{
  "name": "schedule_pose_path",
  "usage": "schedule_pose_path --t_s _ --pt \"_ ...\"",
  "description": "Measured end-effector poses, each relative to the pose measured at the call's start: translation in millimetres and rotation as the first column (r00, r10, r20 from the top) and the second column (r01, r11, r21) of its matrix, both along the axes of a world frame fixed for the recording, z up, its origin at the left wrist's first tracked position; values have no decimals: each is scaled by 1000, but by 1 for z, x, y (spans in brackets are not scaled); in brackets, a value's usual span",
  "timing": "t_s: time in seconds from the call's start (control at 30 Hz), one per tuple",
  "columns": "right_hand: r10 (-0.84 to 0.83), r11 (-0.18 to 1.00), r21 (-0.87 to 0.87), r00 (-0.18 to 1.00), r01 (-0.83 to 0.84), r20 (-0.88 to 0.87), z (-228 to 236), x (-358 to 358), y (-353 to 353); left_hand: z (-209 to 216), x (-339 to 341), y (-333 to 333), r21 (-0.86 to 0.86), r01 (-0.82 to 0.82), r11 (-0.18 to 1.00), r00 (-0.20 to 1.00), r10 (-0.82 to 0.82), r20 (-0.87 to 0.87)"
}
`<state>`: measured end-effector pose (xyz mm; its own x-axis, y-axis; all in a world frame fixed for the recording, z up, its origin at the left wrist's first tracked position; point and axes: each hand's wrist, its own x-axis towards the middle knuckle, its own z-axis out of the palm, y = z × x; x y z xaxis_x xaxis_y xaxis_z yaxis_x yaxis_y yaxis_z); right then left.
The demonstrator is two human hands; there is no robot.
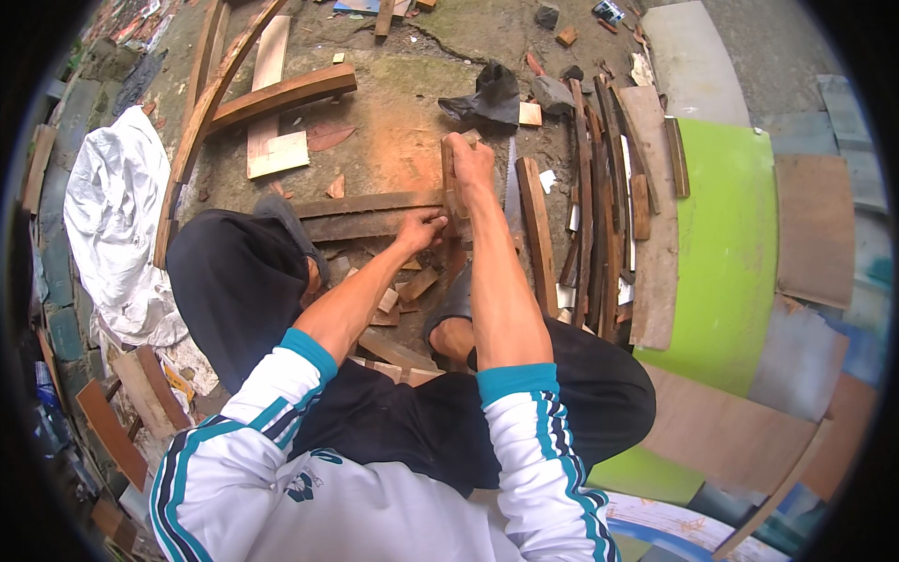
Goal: The person sits on the ground and uses a hand saw to cut a wooden plank into smaller pieces. They repeatedly position the plank, saw through it, and set the cut pieces aside among other wood scraps.
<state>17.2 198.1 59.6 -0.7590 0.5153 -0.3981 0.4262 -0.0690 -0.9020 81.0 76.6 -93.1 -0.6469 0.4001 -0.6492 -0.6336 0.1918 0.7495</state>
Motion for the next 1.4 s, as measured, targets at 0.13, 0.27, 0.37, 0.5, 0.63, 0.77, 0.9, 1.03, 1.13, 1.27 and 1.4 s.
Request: schedule_pose_path --t_s 0.13,0.27,0.37,0.5,0.63,0.77,0.9,1.03,1.13,1.27,1.4 --pt "-6 1000 20 1000 6 -14 0 12 0 3 5 3 -21 0 1000 1000 -1 -20" --pt "-23 1000 16 999 24 -48 5 18 -13 3 4 -3 -13 -15 1000 995 13 -97" --pt "-47 999 5 995 47 -84 9 28 -24 6 9 -15 5 18 1000 995 -17 -99" --pt "-44 999 -10 988 43 -145 6 47 -27 6 -3 -19 -44 53 998 990 -58 -128" --pt "-26 1000 -15 975 24 -219 16 52 -37 -14 11 -25 19 -43 999 991 45 -123" --pt "-36 999 5 972 38 -233 5 60 -40 -14 5 -26 81 -51 995 995 58 -82" --pt "-74 996 -67 951 56 -301 -2 62 -40 -11 -4 -35 37 5 999 995 -1 -104" --pt "-115 990 -110 945 85 -305 -6 88 -45 -12 13 -36 7 -12 1000 997 12 -73" --pt "-96 994 -85 938 72 -334 -4 88 -43 -10 4 -35 27 -14 1000 997 16 -75" --pt "-72 996 -77 926 47 -371 -6 92 -44 -11 -2 -41 -8 24 1000 991 -25 -130" --pt "-59 995 -100 938 26 -342 -14 117 -58 -7 7 -46 12 -38 999 987 39 -154"
